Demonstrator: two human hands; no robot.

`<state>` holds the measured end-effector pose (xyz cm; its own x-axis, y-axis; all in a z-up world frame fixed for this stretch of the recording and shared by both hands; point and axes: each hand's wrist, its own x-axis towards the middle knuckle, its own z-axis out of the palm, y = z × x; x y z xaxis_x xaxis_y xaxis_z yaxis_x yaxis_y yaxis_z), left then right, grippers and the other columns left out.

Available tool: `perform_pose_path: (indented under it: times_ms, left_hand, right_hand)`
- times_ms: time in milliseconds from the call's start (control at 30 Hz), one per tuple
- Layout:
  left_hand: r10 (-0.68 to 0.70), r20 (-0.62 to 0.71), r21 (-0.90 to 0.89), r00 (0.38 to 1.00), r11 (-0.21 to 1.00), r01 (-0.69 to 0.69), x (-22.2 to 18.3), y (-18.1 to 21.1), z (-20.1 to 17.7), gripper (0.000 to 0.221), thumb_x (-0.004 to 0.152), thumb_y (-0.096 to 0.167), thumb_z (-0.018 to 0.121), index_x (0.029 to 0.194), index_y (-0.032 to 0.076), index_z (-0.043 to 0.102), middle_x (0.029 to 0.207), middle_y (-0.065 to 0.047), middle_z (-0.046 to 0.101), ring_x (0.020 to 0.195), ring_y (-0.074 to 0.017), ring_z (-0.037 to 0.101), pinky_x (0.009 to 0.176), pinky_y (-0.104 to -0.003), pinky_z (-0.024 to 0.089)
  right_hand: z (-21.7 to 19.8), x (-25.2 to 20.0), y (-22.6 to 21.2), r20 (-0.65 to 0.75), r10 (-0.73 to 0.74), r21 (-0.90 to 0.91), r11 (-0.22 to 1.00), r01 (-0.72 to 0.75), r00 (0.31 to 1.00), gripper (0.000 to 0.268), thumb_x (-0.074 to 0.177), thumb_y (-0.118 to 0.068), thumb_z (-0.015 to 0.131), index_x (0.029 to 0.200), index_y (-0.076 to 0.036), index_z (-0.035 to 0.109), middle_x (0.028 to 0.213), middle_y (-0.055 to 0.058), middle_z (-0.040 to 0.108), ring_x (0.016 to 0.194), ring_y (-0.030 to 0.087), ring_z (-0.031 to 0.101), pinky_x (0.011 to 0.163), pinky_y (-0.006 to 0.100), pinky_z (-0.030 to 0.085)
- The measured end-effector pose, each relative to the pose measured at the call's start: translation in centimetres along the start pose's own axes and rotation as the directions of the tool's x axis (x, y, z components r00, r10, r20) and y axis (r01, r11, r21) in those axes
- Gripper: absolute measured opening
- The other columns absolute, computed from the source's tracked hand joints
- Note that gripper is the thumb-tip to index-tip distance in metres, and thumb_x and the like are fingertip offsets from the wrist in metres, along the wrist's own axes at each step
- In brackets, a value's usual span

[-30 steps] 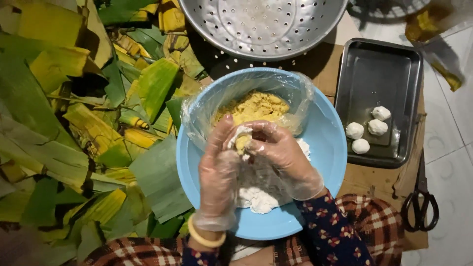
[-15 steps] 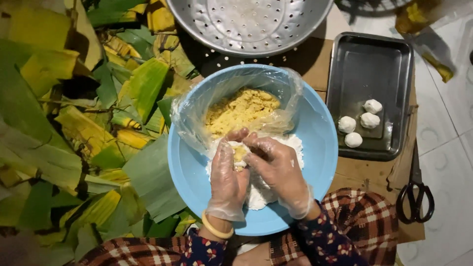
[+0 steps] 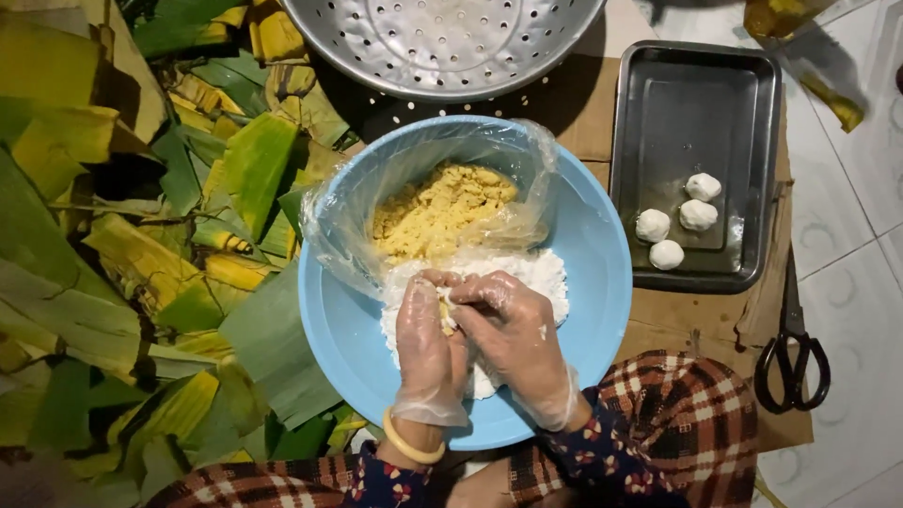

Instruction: Forming filled dough balls by hand and placing them on a metal tray.

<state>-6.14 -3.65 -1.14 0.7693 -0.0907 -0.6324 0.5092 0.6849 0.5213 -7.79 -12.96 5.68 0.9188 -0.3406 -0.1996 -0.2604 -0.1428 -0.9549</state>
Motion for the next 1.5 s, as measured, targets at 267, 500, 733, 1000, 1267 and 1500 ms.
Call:
perform_pose_path:
  times_ms: [267,500,733,1000,1267,1500]
  left_hand:
    - [0.0,0.265,0.044,0.964,0.999,-0.012,-1.6,2.5,2.5,0.05,0.105,0.043,0.033,0.134,0.006,0.051,0.131,-0.021,0.058,0.119,-0.0319,0.057,0.101,-0.047,0.049]
    - [0.077,0.122,0.18,0.989,0.979,-0.098,-2.3,0.6,1.9,0.027,0.104,0.013,0.044,0.125,0.004,0.056,0.118,-0.02,0.067,0.111,-0.0294,0.066,0.098,-0.042,0.055]
    - [0.085,0.337,0.015,0.938,0.995,-0.095,-2.2,1.4,0.9,0.025,0.106,0.015,0.04,0.117,0.002,0.058,0.124,-0.019,0.061,0.111,-0.0287,0.061,0.102,-0.041,0.053]
    - [-0.008,0.215,0.0,0.977,1.0,0.009,-2.1,0.7,-0.4,0.022,0.108,0.016,0.043,0.109,0.001,0.059,0.097,-0.011,0.062,0.085,-0.0167,0.058,0.079,-0.03,0.051]
    - [-0.27,0.528,0.137,0.805,0.963,0.233,-3.3,4.6,2.2,0.089,0.098,0.071,0.026,0.16,0.011,0.005,0.162,-0.028,0.016,0.143,-0.0481,0.025,0.114,-0.063,0.024]
    - [-0.001,0.464,0.164,0.886,0.983,-0.085,-3.9,4.9,2.0,0.106,0.086,0.07,0.059,0.16,0.03,-0.006,0.169,-0.02,0.001,0.153,-0.0432,0.0,0.118,-0.06,-0.001]
  right_hand:
    - [-0.5,0.1,0.8,0.085,-0.154,-0.07,0.985,0.161,0.984,0.043,0.076,-0.01,0.086,0.116,0.0,0.074,0.109,0.023,0.069,0.093,0.038,0.071,0.08,0.051,0.061]
    - [-0.2,-0.3,1.0,0.006,-0.286,-0.287,0.917,0.276,0.958,0.014,0.087,-0.005,0.076,0.101,-0.003,0.08,0.09,0.015,0.069,0.076,0.029,0.072,0.067,0.036,0.062]
    - [-1.3,-0.1,0.1,0.148,-0.05,-0.004,0.999,0.051,0.988,0.024,0.082,-0.004,0.072,0.107,-0.003,0.075,0.099,0.01,0.076,0.065,0.01,0.063,0.054,0.018,0.056]
    - [-0.1,-0.2,-2.3,0.086,-0.164,-0.214,0.96,0.179,0.983,0.022,0.08,-0.003,0.066,0.098,0.001,0.078,0.094,0.012,0.08,0.066,0.016,0.069,0.056,0.023,0.057]
    - [0.1,0.1,2.9,0.231,-0.394,-0.272,0.852,0.447,0.89,0.054,0.11,-0.055,0.017,0.155,-0.026,0.025,0.168,0.011,0.02,0.16,0.035,0.019,0.132,0.053,0.016]
    - [-1.2,-0.3,0.5,0.023,0.341,0.634,0.722,-0.277,0.94,0.044,0.099,-0.052,0.053,0.079,-0.012,0.056,0.065,-0.001,0.052,0.048,0.006,0.042,0.041,0.02,0.034]
